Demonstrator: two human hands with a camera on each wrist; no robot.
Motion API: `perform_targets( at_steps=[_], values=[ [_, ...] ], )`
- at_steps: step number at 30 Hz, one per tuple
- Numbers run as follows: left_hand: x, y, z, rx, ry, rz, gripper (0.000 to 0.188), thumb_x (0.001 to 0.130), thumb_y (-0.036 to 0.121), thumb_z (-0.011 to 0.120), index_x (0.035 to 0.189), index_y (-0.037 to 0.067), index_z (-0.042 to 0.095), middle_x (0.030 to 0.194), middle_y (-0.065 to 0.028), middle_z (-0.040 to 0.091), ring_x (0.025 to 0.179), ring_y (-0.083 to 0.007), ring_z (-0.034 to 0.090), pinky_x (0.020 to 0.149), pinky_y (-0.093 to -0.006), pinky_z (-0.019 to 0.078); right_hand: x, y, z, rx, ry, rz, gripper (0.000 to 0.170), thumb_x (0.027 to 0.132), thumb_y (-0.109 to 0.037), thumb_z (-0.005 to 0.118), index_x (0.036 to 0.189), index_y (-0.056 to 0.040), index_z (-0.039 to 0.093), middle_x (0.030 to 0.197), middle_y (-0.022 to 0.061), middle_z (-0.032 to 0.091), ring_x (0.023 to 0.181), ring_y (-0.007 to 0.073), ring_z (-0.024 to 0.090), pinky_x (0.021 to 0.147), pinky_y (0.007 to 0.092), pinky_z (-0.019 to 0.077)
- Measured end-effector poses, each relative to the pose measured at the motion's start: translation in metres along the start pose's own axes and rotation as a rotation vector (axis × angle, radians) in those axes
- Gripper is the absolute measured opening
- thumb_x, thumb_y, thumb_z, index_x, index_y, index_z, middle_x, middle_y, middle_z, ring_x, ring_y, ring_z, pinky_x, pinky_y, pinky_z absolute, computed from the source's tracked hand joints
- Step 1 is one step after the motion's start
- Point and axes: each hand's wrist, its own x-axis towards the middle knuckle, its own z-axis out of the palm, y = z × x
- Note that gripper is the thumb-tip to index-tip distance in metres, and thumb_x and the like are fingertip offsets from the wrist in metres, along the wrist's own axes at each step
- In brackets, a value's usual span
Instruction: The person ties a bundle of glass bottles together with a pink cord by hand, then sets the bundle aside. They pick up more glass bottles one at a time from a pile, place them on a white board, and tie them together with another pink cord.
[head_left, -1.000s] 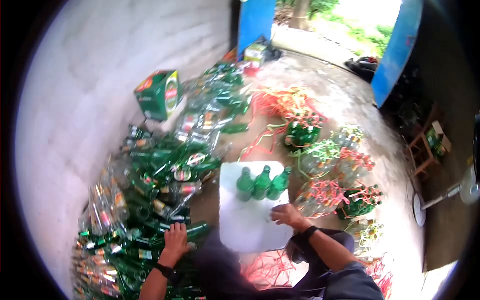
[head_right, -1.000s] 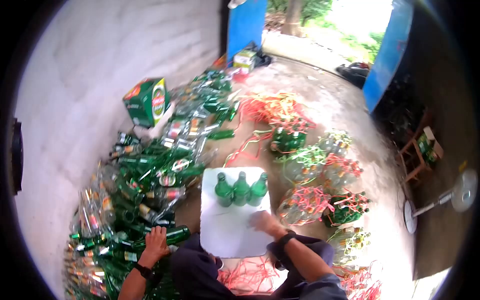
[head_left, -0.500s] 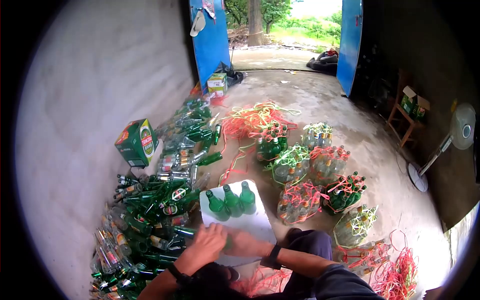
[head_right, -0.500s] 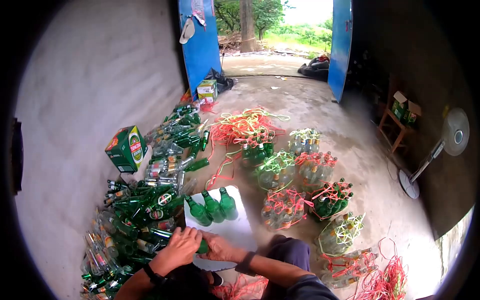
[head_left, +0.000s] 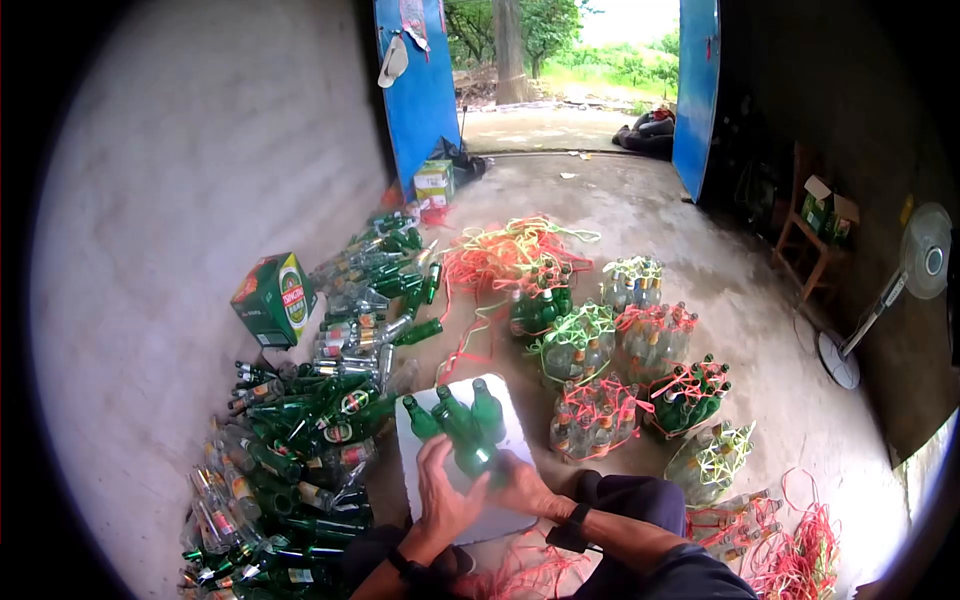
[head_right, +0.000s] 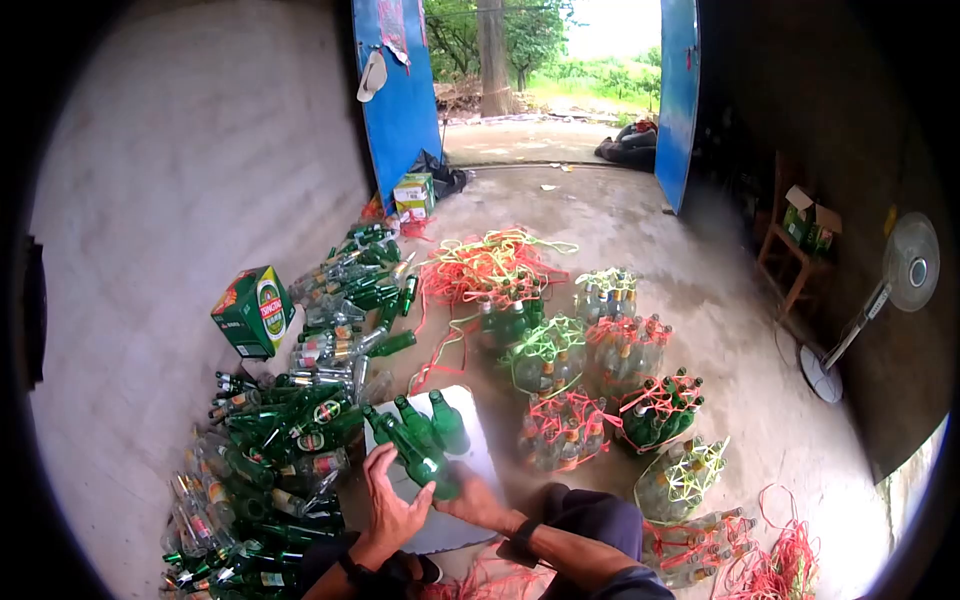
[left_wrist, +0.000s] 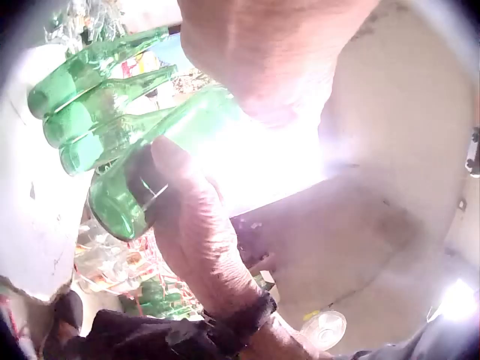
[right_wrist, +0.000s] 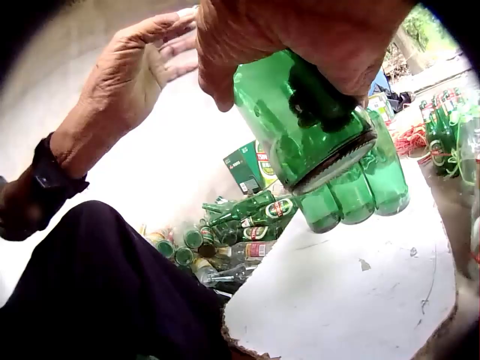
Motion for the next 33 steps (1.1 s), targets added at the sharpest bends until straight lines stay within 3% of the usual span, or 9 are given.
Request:
perform_targets(
  at_steps=[2, 7, 9, 11, 13, 15, 21, 24, 33],
  values=[
    [-0.007, 0.0, 0.019, -0.37, 0.111, -0.259, 0.074, 0.075, 0.021, 0.084, 0.13, -0.002, 0.041, 0.128, -0.0218, 0.051, 0.113, -0.0378, 0.056, 0.097, -0.0443, 0.0454, 0.003, -0.009, -0.003, 0.031, -0.036, 0.081, 0.075, 0.074, -0.032, 0.084, 0.13, 0.0033, 0.05, 0.118, 0.0279, 0.063, 0.108, 0.0402, 0.063, 0.091, 0.0447, 0.0511],
    [-0.027, -0.024, 0.028, -0.305, -0.137, -0.437, 0.067, 0.08, 0.01, 0.08, 0.132, 0.0, 0.038, 0.11, -0.0143, 0.06, 0.099, -0.0246, 0.062, 0.09, -0.0392, 0.0516, 0.001, 0.006, 0.016, -0.049, -0.104, 0.098, 0.07, 0.076, -0.03, 0.083, 0.128, 0.0028, 0.051, 0.113, 0.0277, 0.063, 0.103, 0.042, 0.063, 0.088, 0.0457, 0.0513],
    [-0.044, -0.043, 0.041, -0.767, -0.102, -0.577, 0.058, 0.083, -0.001, 0.075, 0.128, 0.001, 0.039, 0.113, -0.0107, 0.06, 0.098, -0.0191, 0.062, 0.085, -0.0345, 0.054, -0.002, 0.02, 0.023, -0.056, -0.14, 0.106, 0.067, 0.077, -0.029, 0.082, 0.127, 0.0027, 0.052, 0.111, 0.0275, 0.063, 0.102, 0.0421, 0.063, 0.087, 0.0464, 0.0513],
    [-0.052, -0.04, 0.047, -0.905, -0.033, -0.701, 0.047, 0.083, 0.006, 0.077, 0.118, 0.001, 0.047, 0.106, -0.009, 0.062, 0.097, -0.0175, 0.06, 0.086, -0.0326, 0.0491, -0.006, 0.064, 0.025, -0.208, -0.237, -0.18, 0.065, 0.078, -0.025, 0.08, 0.129, 0.0026, 0.052, 0.108, 0.0261, 0.064, 0.099, 0.0396, 0.064, 0.084, 0.0464, 0.0515],
    [-0.067, -0.053, 0.054, -0.744, -0.106, -0.616, 0.046, 0.083, 0.005, 0.076, 0.119, 0.001, 0.047, 0.105, -0.0081, 0.061, 0.097, -0.0181, 0.06, 0.087, -0.0336, 0.0486, -0.007, 0.098, 0.029, 0.322, -0.264, 0.005, 0.058, 0.08, -0.018, 0.075, 0.129, 0.0044, 0.054, 0.111, 0.0246, 0.065, 0.101, 0.037, 0.065, 0.087, 0.0431, 0.0526],
    [-0.087, -0.072, 0.068, -0.608, -0.235, -0.558, 0.055, 0.083, -0.011, 0.069, 0.128, 0.001, 0.04, 0.111, -0.0068, 0.057, 0.101, -0.0145, 0.059, 0.086, -0.0283, 0.051, 0.016, 0.025, -0.01, -0.138, -0.351, -0.011, 0.049, 0.081, -0.009, 0.067, 0.127, 0.0055, 0.058, 0.115, 0.0216, 0.066, 0.105, 0.0337, 0.065, 0.093, 0.0397, 0.0519],
    [-0.102, -0.062, 0.08, -0.513, -0.298, -0.547, 0.058, 0.08, -0.004, 0.072, 0.128, 0.003, 0.042, 0.113, -0.0098, 0.056, 0.101, -0.0216, 0.06, 0.085, -0.0342, 0.0501, 0.035, -0.023, -0.046, 0.413, -0.306, 0.204, 0.038, 0.091, -0.008, 0.066, 0.128, 0.0003, 0.06, 0.121, 0.0085, 0.066, 0.11, 0.0177, 0.06, 0.097, 0.0328, 0.048],
    [-0.09, -0.045, 0.074, -0.364, -0.321, -0.287, 0.063, 0.071, 0.001, 0.076, 0.126, 0.003, 0.046, 0.113, -0.0184, 0.052, 0.109, -0.0369, 0.054, 0.095, -0.0423, 0.0449, 0.037, -0.037, -0.043, 0.147, -0.363, 0.122, 0.044, 0.089, -0.011, 0.07, 0.129, 0.0026, 0.057, 0.115, 0.0121, 0.068, 0.108, 0.0205, 0.064, 0.094, 0.0333, 0.0506],
    [-0.095, -0.055, 0.093, -0.373, -0.275, -0.32, 0.059, 0.072, 0.0, 0.072, 0.126, 0.0, 0.047, 0.121, -0.0207, 0.05, 0.116, -0.0391, 0.049, 0.1, -0.0429, 0.0403, 0.043, -0.038, -0.032, -0.226, -0.347, 0.195, 0.033, 0.084, -0.012, 0.075, 0.11, 0.0028, 0.064, 0.095, 0.0165, 0.071, 0.088, 0.024, 0.069, 0.078, 0.0367, 0.0531]
  ],
)
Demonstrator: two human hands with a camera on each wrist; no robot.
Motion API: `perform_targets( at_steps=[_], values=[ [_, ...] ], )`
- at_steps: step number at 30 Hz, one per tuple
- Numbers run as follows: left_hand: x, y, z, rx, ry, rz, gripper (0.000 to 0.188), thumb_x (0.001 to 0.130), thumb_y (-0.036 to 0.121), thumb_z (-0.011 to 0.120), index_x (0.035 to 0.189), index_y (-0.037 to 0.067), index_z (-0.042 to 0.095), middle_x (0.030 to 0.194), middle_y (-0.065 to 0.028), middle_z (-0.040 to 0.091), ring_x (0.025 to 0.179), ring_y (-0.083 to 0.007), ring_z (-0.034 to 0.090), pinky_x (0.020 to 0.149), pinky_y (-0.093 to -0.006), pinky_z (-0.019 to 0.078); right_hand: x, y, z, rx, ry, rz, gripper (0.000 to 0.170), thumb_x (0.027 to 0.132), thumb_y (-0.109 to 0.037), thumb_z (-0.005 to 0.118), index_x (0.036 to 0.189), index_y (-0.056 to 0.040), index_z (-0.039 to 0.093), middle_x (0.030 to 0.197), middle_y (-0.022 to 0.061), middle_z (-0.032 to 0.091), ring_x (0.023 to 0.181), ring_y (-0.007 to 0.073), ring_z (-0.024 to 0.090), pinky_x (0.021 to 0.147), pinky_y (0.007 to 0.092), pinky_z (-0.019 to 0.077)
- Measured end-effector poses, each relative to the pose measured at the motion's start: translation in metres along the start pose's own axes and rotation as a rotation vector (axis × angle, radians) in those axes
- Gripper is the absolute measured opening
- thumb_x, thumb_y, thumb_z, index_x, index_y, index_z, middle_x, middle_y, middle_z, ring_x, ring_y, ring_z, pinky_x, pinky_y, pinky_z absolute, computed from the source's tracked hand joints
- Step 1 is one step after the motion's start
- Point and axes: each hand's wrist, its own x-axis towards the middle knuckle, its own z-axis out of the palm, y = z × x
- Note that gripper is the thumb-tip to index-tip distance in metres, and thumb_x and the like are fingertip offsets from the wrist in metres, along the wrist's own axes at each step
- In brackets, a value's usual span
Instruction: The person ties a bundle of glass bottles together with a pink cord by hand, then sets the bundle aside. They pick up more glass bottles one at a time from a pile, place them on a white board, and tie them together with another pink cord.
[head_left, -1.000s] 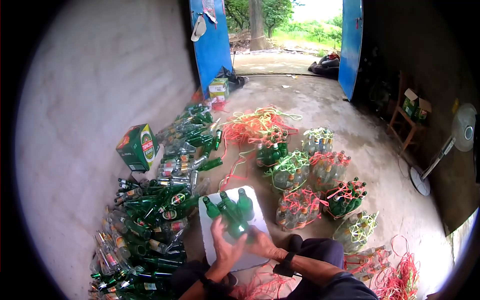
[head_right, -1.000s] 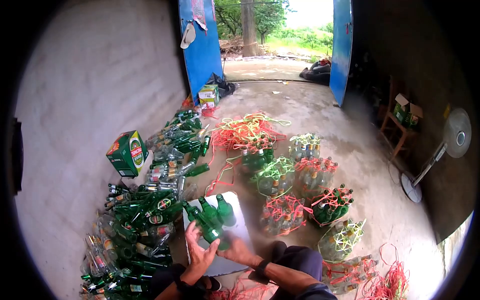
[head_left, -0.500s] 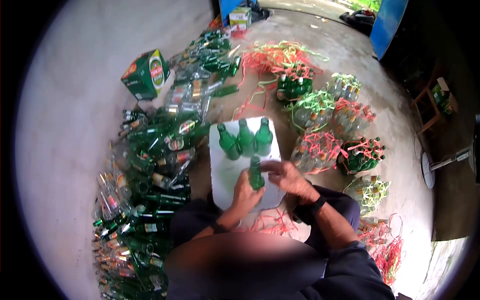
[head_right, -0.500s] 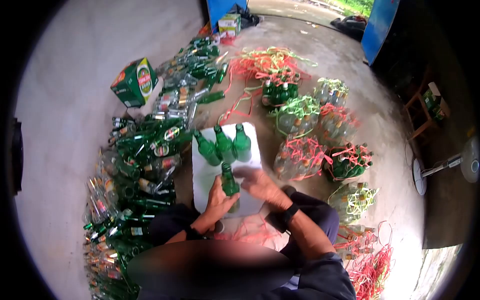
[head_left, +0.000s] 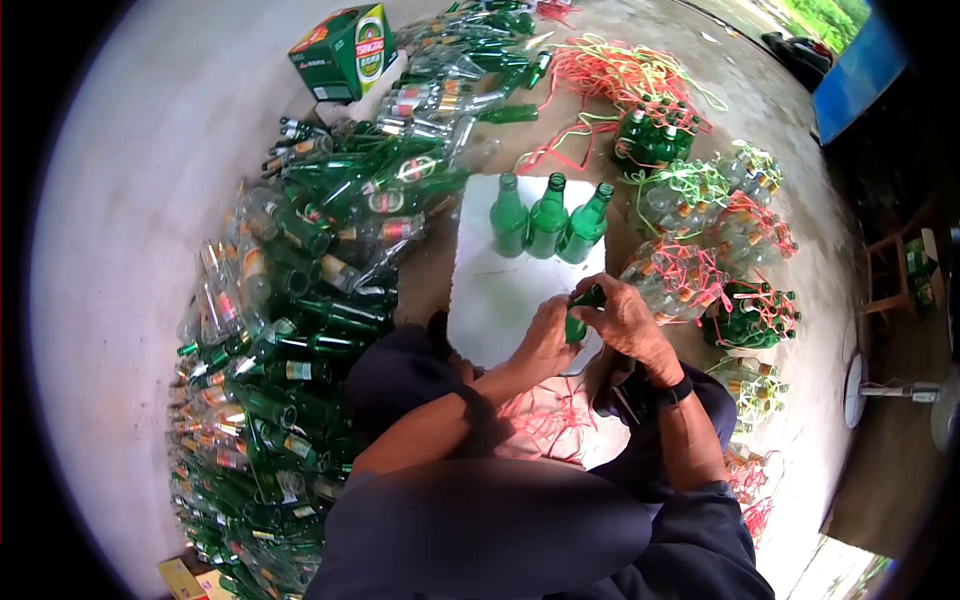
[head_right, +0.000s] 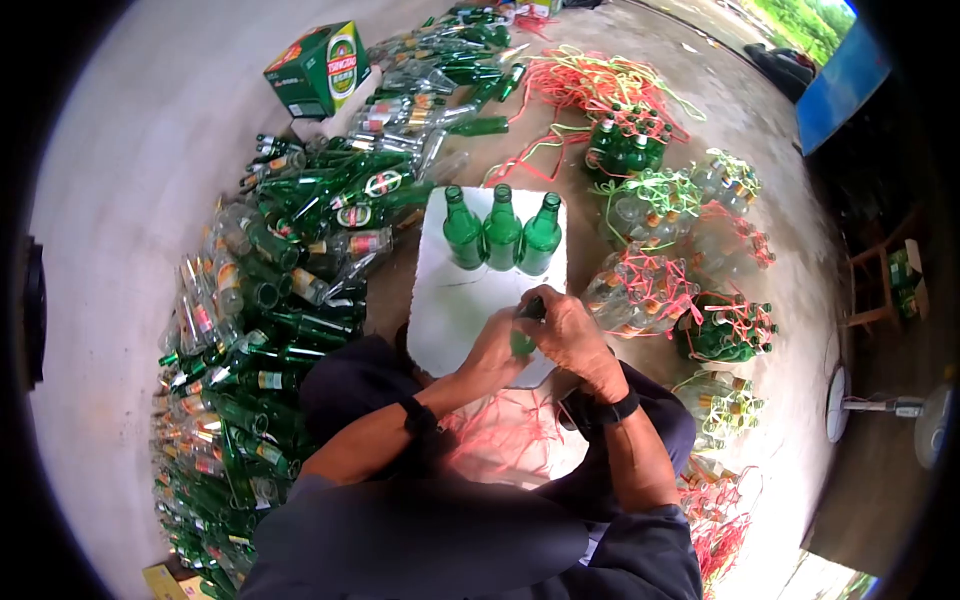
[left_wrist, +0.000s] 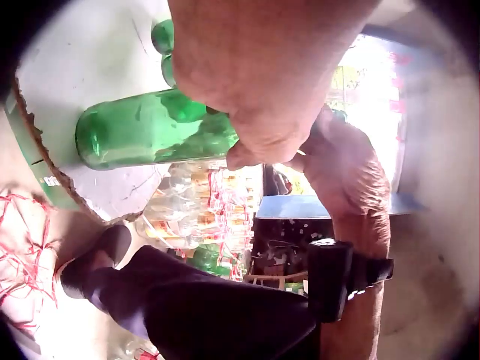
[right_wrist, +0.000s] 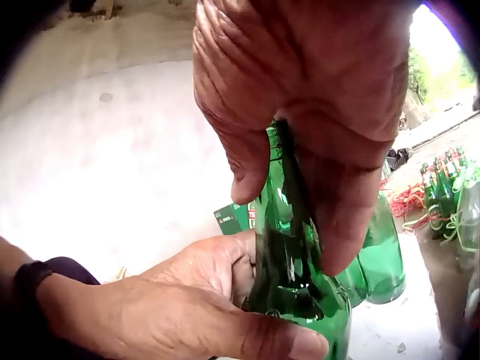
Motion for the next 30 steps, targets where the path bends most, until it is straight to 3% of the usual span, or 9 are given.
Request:
perform_targets(
  at_steps=[1, 3, 8, 10, 11, 12, 15, 23, 30],
  values=[
    [0.003, 0.002, -0.001, -0.041, 0.017, -0.03, 0.059, 0.073, 0.001, 0.073, 0.126, 0.0, 0.048, 0.119, -0.0215, 0.051, 0.115, -0.0403, 0.051, 0.099, -0.0438, 0.0412, 0.001, 0.003, 0.004, 0.008, 0.085, -0.092, 0.029, 0.081, -0.01, 0.073, 0.105, 0.0038, 0.064, 0.085, 0.022, 0.07, 0.079, 0.0333, 0.071, 0.071, 0.0413, 0.0544],
    [0.014, 0.004, -0.003, -0.008, 0.031, -0.009, 0.065, 0.071, 0.001, 0.074, 0.128, -0.004, 0.043, 0.116, -0.0269, 0.054, 0.11, -0.0455, 0.053, 0.094, -0.0491, 0.0441, 0.003, -0.001, 0.001, 0.008, 0.109, -0.086, 0.029, 0.081, -0.01, 0.073, 0.105, 0.0039, 0.064, 0.085, 0.022, 0.07, 0.079, 0.034, 0.071, 0.071, 0.0406, 0.0544],
    [0.024, 0.022, -0.017, 0.097, 0.238, -0.091, 0.059, 0.077, 0.005, 0.074, 0.129, -0.003, 0.048, 0.123, -0.024, 0.058, 0.115, -0.0404, 0.057, 0.1, -0.0443, 0.0454, 0.015, 0.005, -0.008, -0.073, 0.286, 0.005, 0.028, 0.082, -0.011, 0.075, 0.102, 0.0047, 0.062, 0.085, 0.0221, 0.07, 0.077, 0.0328, 0.071, 0.069, 0.039, 0.054],
    [0.029, 0.022, -0.031, -0.132, 0.266, -0.242, 0.056, 0.079, 0.007, 0.074, 0.129, -0.001, 0.049, 0.123, -0.0206, 0.059, 0.111, -0.0356, 0.061, 0.096, -0.0435, 0.0487, 0.021, 0.001, -0.011, -0.098, 0.288, 0.039, 0.028, 0.083, -0.012, 0.075, 0.102, 0.0043, 0.062, 0.085, 0.0227, 0.07, 0.079, 0.0355, 0.071, 0.069, 0.0407, 0.0539],
    [0.031, 0.024, -0.04, -0.165, 0.275, -0.268, 0.051, 0.083, 0.008, 0.072, 0.128, 0.001, 0.05, 0.123, -0.0183, 0.06, 0.109, -0.0289, 0.063, 0.092, -0.0401, 0.0515, 0.024, 0.004, -0.01, -0.132, 0.349, 0.006, 0.029, 0.083, -0.013, 0.075, 0.103, 0.004, 0.062, 0.086, 0.023, 0.07, 0.08, 0.037, 0.07, 0.07, 0.0416, 0.0539],
    [0.033, 0.025, -0.048, -0.164, 0.275, -0.274, 0.051, 0.083, 0.008, 0.072, 0.128, 0.001, 0.05, 0.123, -0.0183, 0.06, 0.109, -0.0289, 0.063, 0.092, -0.0401, 0.0515, 0.027, 0.008, -0.009, -0.168, 0.41, -0.026, 0.029, 0.083, -0.013, 0.075, 0.103, 0.0037, 0.061, 0.086, 0.0232, 0.07, 0.081, 0.0385, 0.07, 0.071, 0.0424, 0.0538],
    [0.036, 0.024, -0.07, -0.544, 0.392, -0.363, 0.04, 0.089, 0.008, 0.067, 0.125, 0.002, 0.051, 0.119, -0.0171, 0.062, 0.104, -0.0215, 0.064, 0.088, -0.034, 0.0522, 0.035, 0.01, -0.007, -0.203, 0.416, -0.016, 0.031, 0.084, -0.015, 0.074, 0.106, 0.0029, 0.06, 0.09, 0.0237, 0.07, 0.083, 0.0404, 0.069, 0.073, 0.0442, 0.0539],
    [0.039, 0.041, -0.125, -0.788, 0.608, -0.436, 0.029, 0.092, 0.009, 0.065, 0.119, 0.002, 0.056, 0.112, -0.0129, 0.067, 0.089, -0.0203, 0.069, 0.077, -0.0309, 0.0522, 0.052, 0.019, 0.004, -0.296, 0.471, -0.03, 0.033, 0.085, -0.016, 0.075, 0.108, 0.0021, 0.06, 0.088, 0.0255, 0.069, 0.084, 0.0435, 0.068, 0.073, 0.0472, 0.053],
    [0.041, 0.041, -0.129, -0.862, 0.65, -0.437, 0.028, 0.09, 0.009, 0.067, 0.114, 0.002, 0.056, 0.105, -0.012, 0.068, 0.08, -0.0192, 0.069, 0.069, -0.0289, 0.0524, 0.059, 0.024, 0.009, -0.292, 0.545, -0.04, 0.035, 0.086, -0.02, 0.076, 0.109, 0.001, 0.061, 0.087, 0.0255, 0.07, 0.081, 0.0423, 0.069, 0.067, 0.0461, 0.0536]
  ],
)
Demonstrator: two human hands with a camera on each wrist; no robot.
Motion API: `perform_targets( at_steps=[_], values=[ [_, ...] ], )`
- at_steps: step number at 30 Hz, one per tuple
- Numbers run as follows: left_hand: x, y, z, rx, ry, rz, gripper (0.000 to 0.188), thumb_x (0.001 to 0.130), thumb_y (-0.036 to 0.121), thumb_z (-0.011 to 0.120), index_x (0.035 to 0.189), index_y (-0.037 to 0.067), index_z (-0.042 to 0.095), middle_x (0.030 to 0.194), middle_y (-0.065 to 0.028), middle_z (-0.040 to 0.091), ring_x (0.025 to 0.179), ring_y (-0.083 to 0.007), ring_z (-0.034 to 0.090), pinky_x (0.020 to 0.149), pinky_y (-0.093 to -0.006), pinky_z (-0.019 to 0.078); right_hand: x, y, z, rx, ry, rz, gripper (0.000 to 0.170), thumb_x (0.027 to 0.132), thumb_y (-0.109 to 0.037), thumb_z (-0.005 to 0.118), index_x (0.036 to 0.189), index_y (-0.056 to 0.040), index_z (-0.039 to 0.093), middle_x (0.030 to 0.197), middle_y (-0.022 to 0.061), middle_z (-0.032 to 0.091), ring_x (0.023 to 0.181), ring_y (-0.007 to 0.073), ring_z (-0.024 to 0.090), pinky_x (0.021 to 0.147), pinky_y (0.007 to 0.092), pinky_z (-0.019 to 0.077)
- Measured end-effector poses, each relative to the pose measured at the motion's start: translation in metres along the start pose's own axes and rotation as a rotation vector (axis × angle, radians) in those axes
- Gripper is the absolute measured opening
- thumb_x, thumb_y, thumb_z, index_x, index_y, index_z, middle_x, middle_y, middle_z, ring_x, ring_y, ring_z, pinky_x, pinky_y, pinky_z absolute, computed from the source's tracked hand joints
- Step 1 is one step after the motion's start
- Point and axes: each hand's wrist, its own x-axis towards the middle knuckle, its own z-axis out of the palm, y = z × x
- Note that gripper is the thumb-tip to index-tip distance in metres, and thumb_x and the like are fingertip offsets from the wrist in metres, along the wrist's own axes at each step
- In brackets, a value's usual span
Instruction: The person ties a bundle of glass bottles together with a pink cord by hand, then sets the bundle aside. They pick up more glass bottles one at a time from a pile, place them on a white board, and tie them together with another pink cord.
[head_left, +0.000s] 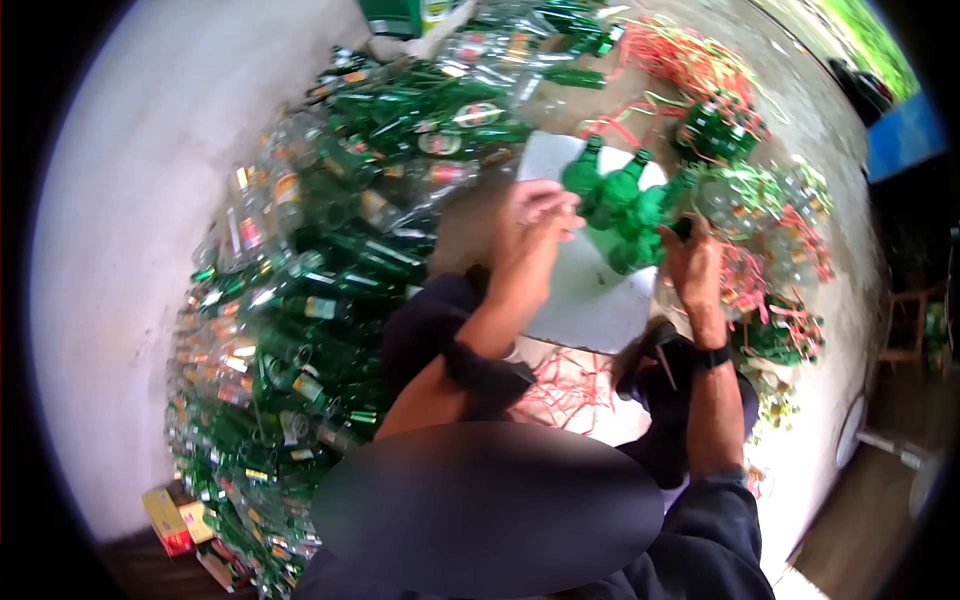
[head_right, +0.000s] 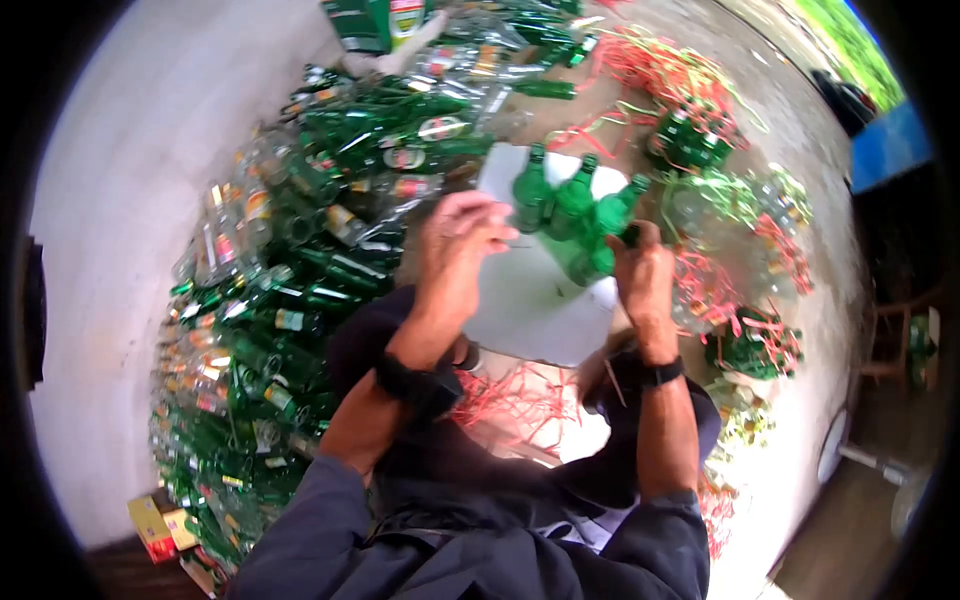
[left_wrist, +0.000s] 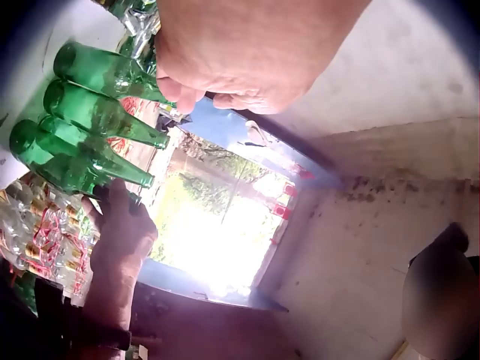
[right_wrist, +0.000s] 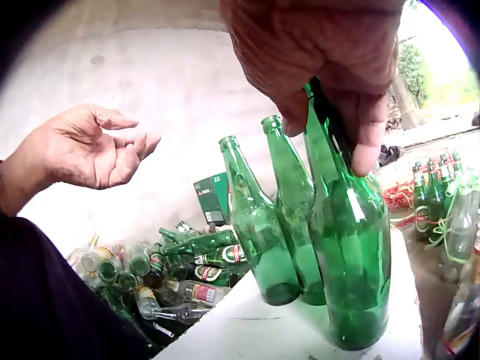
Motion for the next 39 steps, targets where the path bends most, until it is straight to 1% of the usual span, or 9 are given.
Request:
perform_targets(
  at_steps=[4, 13, 18, 25, 26, 28, 32, 37, 39],
  values=[
    [-0.004, -0.006, 0.001, -0.018, -0.05, -0.007, 0.024, 0.091, 0.011, 0.067, 0.111, 0.004, 0.057, 0.101, -0.0122, 0.069, 0.077, -0.0168, 0.068, 0.067, -0.0284, 0.0518, 0.005, 0.023, 0.009, -0.08, 0.023, -0.178, 0.03, 0.087, -0.023, 0.076, 0.104, -0.0022, 0.063, 0.085, 0.0202, 0.068, 0.072, 0.0381, 0.065, 0.065, 0.0448, 0.0516],
    [-0.011, 0.0, 0.001, -0.044, -0.15, 0.001, 0.019, 0.09, 0.009, 0.064, 0.106, 0.001, 0.058, 0.091, -0.0094, 0.067, 0.071, -0.0152, 0.065, 0.063, -0.0264, 0.051, 0.011, 0.02, 0.01, -0.16, -0.007, -0.072, 0.038, 0.088, -0.032, 0.074, 0.097, 0.0024, 0.062, 0.087, 0.0236, 0.069, 0.079, 0.0398, 0.066, 0.072, 0.0444, 0.0503],
    [-0.018, 0.07, -0.037, 0.041, -0.214, 0.091, 0.019, 0.091, 0.01, 0.066, 0.106, 0.001, 0.06, 0.092, -0.0088, 0.068, 0.075, -0.0151, 0.067, 0.066, -0.0265, 0.0524, 0.01, 0.018, 0.008, -0.029, -0.099, 0.082, 0.045, 0.089, -0.033, 0.074, 0.116, 0.001, 0.063, 0.092, 0.0195, 0.07, 0.08, 0.0316, 0.067, 0.073, 0.0409, 0.0506],
    [-0.04, 0.113, -0.247, 0.851, 0.487, 0.416, 0.024, 0.088, 0.011, 0.067, 0.107, -0.002, 0.063, 0.101, -0.0119, 0.07, 0.092, -0.0189, 0.068, 0.084, -0.0301, 0.0534, 0.004, 0.026, 0.006, 0.0, -0.096, 0.027, 0.05, 0.091, -0.035, 0.071, 0.125, 0.001, 0.06, 0.108, 0.0205, 0.07, 0.095, 0.0298, 0.069, 0.083, 0.0391, 0.0517],
    [-0.044, 0.104, -0.29, 1.016, 0.665, 0.508, 0.027, 0.08, 0.016, 0.07, 0.102, 0.001, 0.066, 0.091, -0.0144, 0.07, 0.085, -0.0276, 0.068, 0.082, -0.0378, 0.054, 0.003, 0.027, 0.008, 0.0, -0.1, 0.026, 0.05, 0.091, -0.035, 0.071, 0.125, 0.001, 0.06, 0.108, 0.0205, 0.07, 0.095, 0.0298, 0.069, 0.083, 0.0391, 0.0517],
    [-0.071, 0.075, -0.433, 1.501, 1.017, 0.372, 0.042, 0.076, 0.023, 0.071, 0.108, -0.002, 0.062, 0.106, -0.02, 0.066, 0.105, -0.0392, 0.061, 0.094, -0.0496, 0.0467, -0.001, 0.034, 0.008, 0.063, -0.093, 0.037, 0.047, 0.092, -0.033, 0.07, 0.121, 0.0027, 0.061, 0.108, 0.0203, 0.071, 0.095, 0.0298, 0.069, 0.083, 0.0388, 0.0517],
    [-0.106, 0.077, -0.49, 1.183, 1.376, -0.248, 0.071, 0.074, 0.033, 0.077, 0.126, -0.003, 0.045, 0.126, -0.0296, 0.052, 0.123, -0.0458, 0.046, 0.101, -0.0533, 0.0421, -0.002, 0.039, 0.006, 0.105, -0.164, 0.077, 0.045, 0.092, -0.032, 0.07, 0.118, 0.0038, 0.061, 0.11, 0.0211, 0.071, 0.097, 0.0281, 0.07, 0.085, 0.0379, 0.0521],
    [-0.109, 0.063, -0.507, 1.138, 1.37, -0.34, 0.083, 0.073, 0.03, 0.079, 0.131, -0.005, 0.032, 0.127, -0.0312, 0.051, 0.121, -0.0454, 0.051, 0.102, -0.052, 0.0438, -0.005, 0.058, 0.009, 0.109, -0.172, 0.049, 0.043, 0.093, -0.03, 0.07, 0.118, 0.0037, 0.062, 0.113, 0.0207, 0.071, 0.099, 0.0267, 0.07, 0.084, 0.0373, 0.0522],
    [-0.104, 0.051, -0.536, 0.825, 1.365, -0.265, 0.086, 0.071, 0.024, 0.081, 0.132, -0.004, 0.027, 0.128, -0.0308, 0.051, 0.119, -0.0445, 0.054, 0.098, -0.0512, 0.0476, -0.005, 0.056, 0.008, 0.087, -0.186, 0.06, 0.042, 0.093, -0.03, 0.069, 0.118, 0.0035, 0.062, 0.114, 0.0204, 0.071, 0.1, 0.0265, 0.07, 0.084, 0.0372, 0.0522]
  ],
)
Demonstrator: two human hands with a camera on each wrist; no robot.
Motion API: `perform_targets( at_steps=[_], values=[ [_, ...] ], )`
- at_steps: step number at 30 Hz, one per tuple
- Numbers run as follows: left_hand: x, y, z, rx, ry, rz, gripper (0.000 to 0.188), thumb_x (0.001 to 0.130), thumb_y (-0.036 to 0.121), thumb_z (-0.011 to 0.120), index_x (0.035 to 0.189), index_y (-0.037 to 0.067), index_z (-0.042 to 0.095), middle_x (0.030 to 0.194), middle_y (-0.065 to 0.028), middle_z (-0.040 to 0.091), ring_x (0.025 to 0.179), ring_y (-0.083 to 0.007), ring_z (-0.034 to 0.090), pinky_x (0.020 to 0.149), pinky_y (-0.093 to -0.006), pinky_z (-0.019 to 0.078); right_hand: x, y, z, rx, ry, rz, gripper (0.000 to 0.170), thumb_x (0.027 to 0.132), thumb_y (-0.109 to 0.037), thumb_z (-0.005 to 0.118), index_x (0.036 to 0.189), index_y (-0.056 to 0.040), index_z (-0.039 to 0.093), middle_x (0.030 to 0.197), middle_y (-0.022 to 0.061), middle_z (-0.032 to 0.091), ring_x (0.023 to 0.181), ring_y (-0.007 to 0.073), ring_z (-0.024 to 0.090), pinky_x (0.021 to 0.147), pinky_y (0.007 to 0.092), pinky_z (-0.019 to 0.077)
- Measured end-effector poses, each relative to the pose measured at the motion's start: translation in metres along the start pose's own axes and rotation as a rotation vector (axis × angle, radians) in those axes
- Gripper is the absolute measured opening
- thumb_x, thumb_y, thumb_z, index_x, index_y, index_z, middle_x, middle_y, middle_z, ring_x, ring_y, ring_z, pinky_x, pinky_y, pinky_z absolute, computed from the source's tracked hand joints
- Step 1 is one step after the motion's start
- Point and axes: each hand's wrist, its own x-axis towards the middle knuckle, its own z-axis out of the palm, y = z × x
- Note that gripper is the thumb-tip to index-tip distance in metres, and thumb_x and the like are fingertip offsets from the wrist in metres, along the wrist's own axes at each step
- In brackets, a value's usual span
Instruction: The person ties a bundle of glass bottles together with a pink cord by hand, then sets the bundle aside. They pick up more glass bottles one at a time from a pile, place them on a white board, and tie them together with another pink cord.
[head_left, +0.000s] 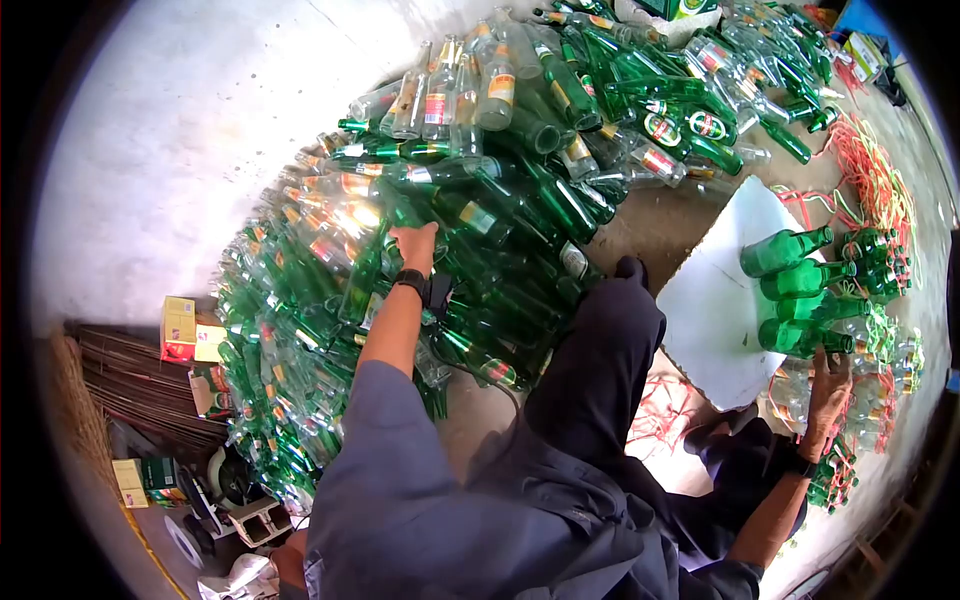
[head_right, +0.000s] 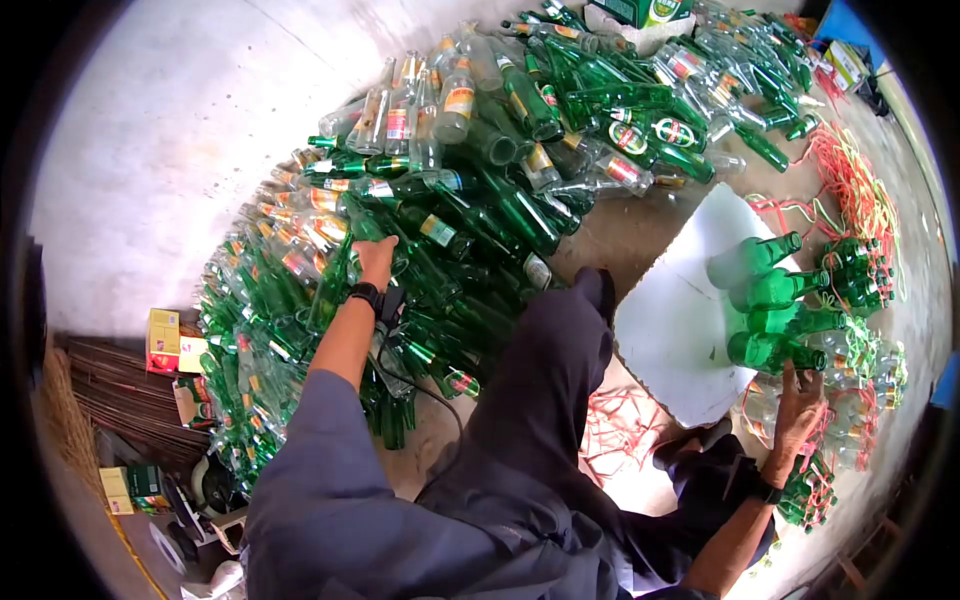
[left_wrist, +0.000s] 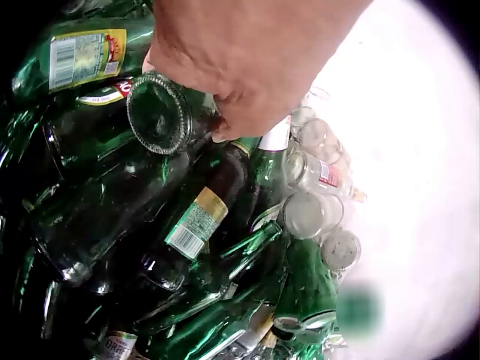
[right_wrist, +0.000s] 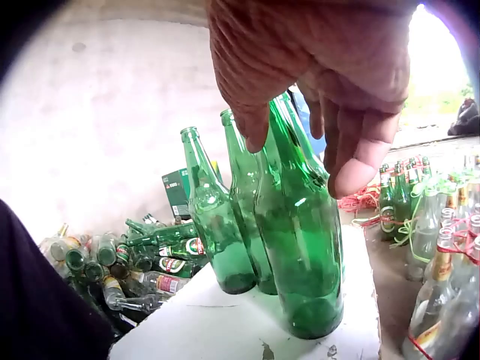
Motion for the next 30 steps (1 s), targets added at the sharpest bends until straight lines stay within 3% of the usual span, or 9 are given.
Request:
perform_targets(
  at_steps=[6, 13, 15, 17, 20, 23, 26, 28, 30],
  values=[
    [-0.028, 0.02, -0.008, -0.302, -0.031, -0.138, 0.077, 0.07, 0.011, 0.08, 0.127, -0.004, 0.031, 0.115, -0.0214, 0.056, 0.102, -0.0312, 0.059, 0.081, -0.0439, 0.0522, -0.002, -0.001, 0.002, -0.017, -0.034, 0.03, 0.04, 0.094, -0.028, 0.069, 0.118, 0.0031, 0.063, 0.116, 0.0213, 0.07, 0.105, 0.0282, 0.069, 0.088, 0.0373, 0.051],
    [-0.057, 0.015, -0.021, -0.552, -0.049, -0.115, 0.06, 0.072, 0.015, 0.083, 0.109, 0.001, 0.039, 0.109, -0.0142, 0.05, 0.092, -0.0245, 0.05, 0.083, -0.0446, 0.0471, -0.01, -0.007, -0.009, 0.01, -0.052, -0.001, 0.049, 0.091, -0.03, 0.07, 0.123, 0.0069, 0.061, 0.118, 0.0254, 0.068, 0.112, 0.0309, 0.066, 0.093, 0.0391, 0.0498],
    [-0.083, 0.03, -0.036, -0.738, -0.075, -0.139, 0.052, 0.075, 0.0, 0.077, 0.116, -0.004, 0.045, 0.104, -0.0132, 0.059, 0.087, -0.0248, 0.061, 0.077, -0.0413, 0.0516, -0.013, 0.004, -0.014, 0.042, -0.044, 0.013, 0.054, 0.089, -0.031, 0.071, 0.123, 0.0089, 0.06, 0.118, 0.0267, 0.067, 0.112, 0.0314, 0.065, 0.093, 0.0395, 0.0501],
    [-0.09, 0.032, -0.046, -0.872, -0.297, -0.068, 0.051, 0.076, -0.004, 0.074, 0.121, -0.004, 0.049, 0.108, -0.0124, 0.061, 0.09, -0.0255, 0.063, 0.078, -0.0389, 0.053, -0.01, 0.024, -0.021, -0.227, -0.16, 0.065, 0.048, 0.09, -0.034, 0.068, 0.112, 0.0093, 0.064, 0.086, 0.0155, 0.071, 0.081, 0.0242, 0.07, 0.073, 0.0358, 0.0547],
    [-0.143, 0.083, -0.064, -0.957, -0.333, 0.0, 0.057, 0.078, -0.007, 0.072, 0.13, -0.002, 0.048, 0.112, -0.0114, 0.062, 0.096, -0.0261, 0.064, 0.083, -0.0376, 0.0542, -0.029, -0.016, -0.039, -0.111, -0.313, 0.221, 0.044, 0.09, -0.032, 0.068, 0.106, 0.0097, 0.066, 0.074, 0.0083, 0.066, 0.068, 0.018, 0.066, 0.066, 0.0325, 0.0533],
    [-0.153, 0.101, -0.053, -0.996, -0.507, 0.355, 0.058, 0.079, -0.008, 0.07, 0.132, -0.001, 0.048, 0.113, -0.0104, 0.062, 0.099, -0.025, 0.063, 0.086, -0.036, 0.0544, -0.037, -0.013, -0.042, 0.074, -0.41, 0.146, 0.042, 0.09, -0.031, 0.068, 0.105, 0.0088, 0.067, 0.076, 0.0082, 0.068, 0.069, 0.0148, 0.065, 0.065, 0.0303, 0.0522],
    [-0.221, 0.167, -0.064, -1.058, -0.819, 0.444, 0.06, 0.079, -0.009, 0.069, 0.134, -0.001, 0.047, 0.113, -0.01, 0.063, 0.101, -0.0222, 0.063, 0.089, -0.0372, 0.0543, -0.049, -0.065, -0.046, 0.103, -0.445, -0.079, 0.031, 0.091, -0.02, 0.066, 0.109, 0.0052, 0.069, 0.088, 0.0104, 0.07, 0.077, 0.0136, 0.059, 0.068, 0.0315, 0.0487],
    [-0.269, 0.206, -0.071, -1.016, -1.021, 0.47, 0.062, 0.077, -0.01, 0.069, 0.134, -0.001, 0.048, 0.115, -0.0098, 0.063, 0.105, -0.0218, 0.063, 0.091, -0.0365, 0.0535, -0.06, -0.104, -0.049, 0.302, -0.434, 0.023, 0.04, 0.092, -0.027, 0.071, 0.116, 0.0048, 0.067, 0.094, 0.0093, 0.07, 0.077, 0.0132, 0.059, 0.066, 0.0296, 0.0502],
    [-0.313, 0.223, -0.059, -0.94, -1.174, 0.52, 0.064, 0.075, -0.008, 0.07, 0.134, 0.001, 0.047, 0.116, -0.0095, 0.063, 0.107, -0.0209, 0.063, 0.093, -0.0353, 0.0523, -0.059, -0.117, -0.053, 0.183, -0.364, -0.209, 0.052, 0.09, -0.031, 0.074, 0.124, 0.0062, 0.062, 0.109, 0.0124, 0.072, 0.084, 0.0156, 0.066, 0.07, 0.0298, 0.0535]
  ],
)
